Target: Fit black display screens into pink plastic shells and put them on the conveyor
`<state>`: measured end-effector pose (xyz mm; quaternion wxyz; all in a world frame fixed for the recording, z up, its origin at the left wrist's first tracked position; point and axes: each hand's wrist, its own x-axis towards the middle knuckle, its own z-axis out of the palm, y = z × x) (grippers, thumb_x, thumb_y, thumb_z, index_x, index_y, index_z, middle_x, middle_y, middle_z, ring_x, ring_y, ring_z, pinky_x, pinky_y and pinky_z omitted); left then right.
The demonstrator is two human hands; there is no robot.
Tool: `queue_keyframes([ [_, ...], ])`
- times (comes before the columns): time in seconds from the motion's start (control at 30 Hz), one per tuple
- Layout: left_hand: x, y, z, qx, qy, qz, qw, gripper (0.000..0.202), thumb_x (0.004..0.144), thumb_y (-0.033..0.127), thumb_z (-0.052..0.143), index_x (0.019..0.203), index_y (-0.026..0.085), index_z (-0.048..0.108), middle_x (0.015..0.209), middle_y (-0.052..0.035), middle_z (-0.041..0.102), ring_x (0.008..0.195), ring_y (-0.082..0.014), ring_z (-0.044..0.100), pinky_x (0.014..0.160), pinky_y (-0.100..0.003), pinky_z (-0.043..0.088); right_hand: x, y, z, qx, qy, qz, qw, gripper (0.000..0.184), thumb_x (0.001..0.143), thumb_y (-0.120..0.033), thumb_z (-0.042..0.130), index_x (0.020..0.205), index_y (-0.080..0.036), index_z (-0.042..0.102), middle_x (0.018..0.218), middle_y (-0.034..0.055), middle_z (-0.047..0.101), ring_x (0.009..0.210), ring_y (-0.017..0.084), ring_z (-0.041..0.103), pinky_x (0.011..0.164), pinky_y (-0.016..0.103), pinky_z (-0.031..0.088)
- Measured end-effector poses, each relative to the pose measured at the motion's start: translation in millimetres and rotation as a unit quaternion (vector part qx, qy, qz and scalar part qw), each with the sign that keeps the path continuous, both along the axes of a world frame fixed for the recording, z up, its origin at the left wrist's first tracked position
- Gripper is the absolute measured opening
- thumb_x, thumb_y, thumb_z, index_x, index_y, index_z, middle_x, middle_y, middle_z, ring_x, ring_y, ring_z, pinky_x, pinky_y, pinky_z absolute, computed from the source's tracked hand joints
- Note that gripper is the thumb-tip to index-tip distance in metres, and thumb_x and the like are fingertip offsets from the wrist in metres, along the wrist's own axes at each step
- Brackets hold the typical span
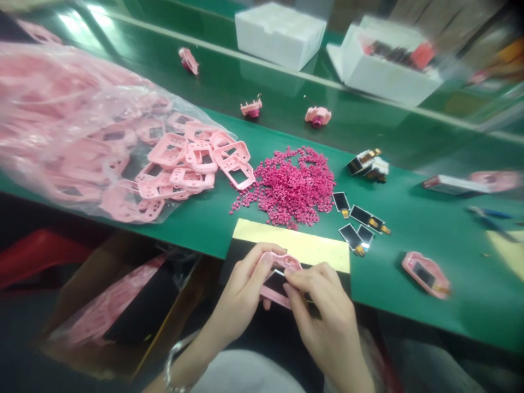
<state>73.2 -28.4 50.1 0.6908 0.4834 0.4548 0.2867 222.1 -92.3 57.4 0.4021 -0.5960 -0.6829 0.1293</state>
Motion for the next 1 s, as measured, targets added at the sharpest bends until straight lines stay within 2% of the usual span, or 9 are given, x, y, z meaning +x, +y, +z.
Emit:
queue_keyframes([
  [0.2, 8, 1, -0.9, 0.016, 0.032, 0.039, 0.999, 0.024, 0.093, 0.044, 0.062, 0.095, 0.02, 0.063, 0.071, 0.0018, 0.064, 0.04, -0.0068, 0.049, 0.034, -0.014, 0.041, 0, 2, -13.9, 0.011, 0.019, -0.051, 0.998, 0.028, 0.091, -0.011, 0.068, 0.111, -0.028, 0.074, 0.114, 0.0072, 0.06, 0.088, 0.016, 0.06, 0.073, 0.03, 0.053],
  [0.3, 12, 2, 0.9, 0.033, 0.01, 0.075, 0.997, 0.02, 0.091, 0.04, 0.065, 0.093, 0.021, 0.061, 0.076, 0.0016, 0.066, 0.041, -0.0069, 0.053, 0.036, -0.015, 0.045, -9, 0, -20.9, -0.022, 0.159, -0.117, 0.98, 0.041, 0.092, -0.02, 0.068, 0.13, -0.035, 0.065, 0.133, 0.0062, 0.059, 0.1, 0.018, 0.065, 0.085, 0.033, 0.056],
  [0.37, 14, 1, 1.7, 0.044, -0.003, 0.102, 0.994, 0.019, 0.09, 0.039, 0.066, 0.093, 0.021, 0.062, 0.077, 0.002, 0.066, 0.039, -0.0065, 0.053, 0.034, -0.015, 0.045, -18, -1, -22.5, -0.083, 0.295, -0.161, 0.938, 0.048, 0.097, -0.029, 0.062, 0.144, -0.034, 0.053, 0.138, 0.0063, 0.062, 0.112, 0.02, 0.066, 0.093, 0.034, 0.057],
  [0.43, 16, -1, 1.9, 0.05, -0.005, 0.116, 0.992, 0.019, 0.088, 0.038, 0.069, 0.094, 0.021, 0.064, 0.076, 0.0021, 0.066, 0.04, -0.0074, 0.055, 0.034, -0.015, 0.046, -27, 0, -22.2, -0.142, 0.385, -0.185, 0.893, 0.044, 0.101, -0.036, 0.054, 0.144, -0.031, 0.053, 0.138, 0.0057, 0.065, 0.122, 0.021, 0.064, 0.098, 0.034, 0.055],
  [0.5, 19, -4, 2.5, 0.056, 0.0, 0.13, 0.99, 0.019, 0.087, 0.037, 0.072, 0.094, 0.02, 0.067, 0.077, 0.0012, 0.067, 0.046, -0.0091, 0.059, 0.036, -0.015, 0.048, -34, 2, -21.2, -0.17, 0.414, -0.198, 0.872, 0.039, 0.101, -0.042, 0.051, 0.135, -0.027, 0.063, 0.135, 0.0057, 0.068, 0.125, 0.022, 0.063, 0.099, 0.033, 0.055],
  [0.6, 23, -10, 6.1, 0.063, 0.008, 0.174, 0.983, 0.015, 0.085, 0.033, 0.073, 0.09, 0.02, 0.069, 0.081, -0.0001, 0.071, 0.049, -0.0094, 0.061, 0.039, -0.015, 0.05, -38, 4, -21.3, -0.166, 0.408, -0.206, 0.874, 0.037, 0.099, -0.045, 0.054, 0.124, -0.023, 0.07, 0.126, 0.0065, 0.072, 0.121, 0.023, 0.066, 0.098, 0.033, 0.055],
  [0.73, 26, -18, 13.5, 0.077, 0.009, 0.219, 0.973, 0.011, 0.085, 0.03, 0.07, 0.084, 0.019, 0.068, 0.074, 0.0005, 0.071, 0.046, -0.0089, 0.057, 0.037, -0.015, 0.046, -40, -1, -24.7, -0.169, 0.415, -0.201, 0.871, 0.034, 0.099, -0.044, 0.055, 0.122, -0.025, 0.072, 0.122, 0.006, 0.074, 0.115, 0.023, 0.069, 0.096, 0.033, 0.056],
  [0.9, 26, -23, 14.9, 0.084, 0.019, 0.226, 0.97, 0.006, 0.085, 0.026, 0.069, 0.084, 0.021, 0.07, 0.068, 0.0031, 0.069, 0.044, -0.008, 0.055, 0.037, -0.014, 0.045, -46, -8, -24.1, -0.191, 0.465, -0.205, 0.84, 0.036, 0.098, -0.046, 0.057, 0.124, -0.025, 0.071, 0.12, 0.0074, 0.074, 0.109, 0.025, 0.071, 0.096, 0.038, 0.058],
  [1.0, 23, -25, 11.2, 0.089, 0.025, 0.232, 0.968, 0.006, 0.085, 0.026, 0.069, 0.083, 0.021, 0.07, 0.074, 0.002, 0.072, 0.045, -0.0077, 0.057, 0.037, -0.014, 0.045, -50, -8, -18.1, -0.2, 0.498, -0.215, 0.816, 0.039, 0.097, -0.047, 0.058, 0.124, -0.022, 0.072, 0.117, 0.0096, 0.075, 0.1, 0.026, 0.074, 0.086, 0.037, 0.062],
])
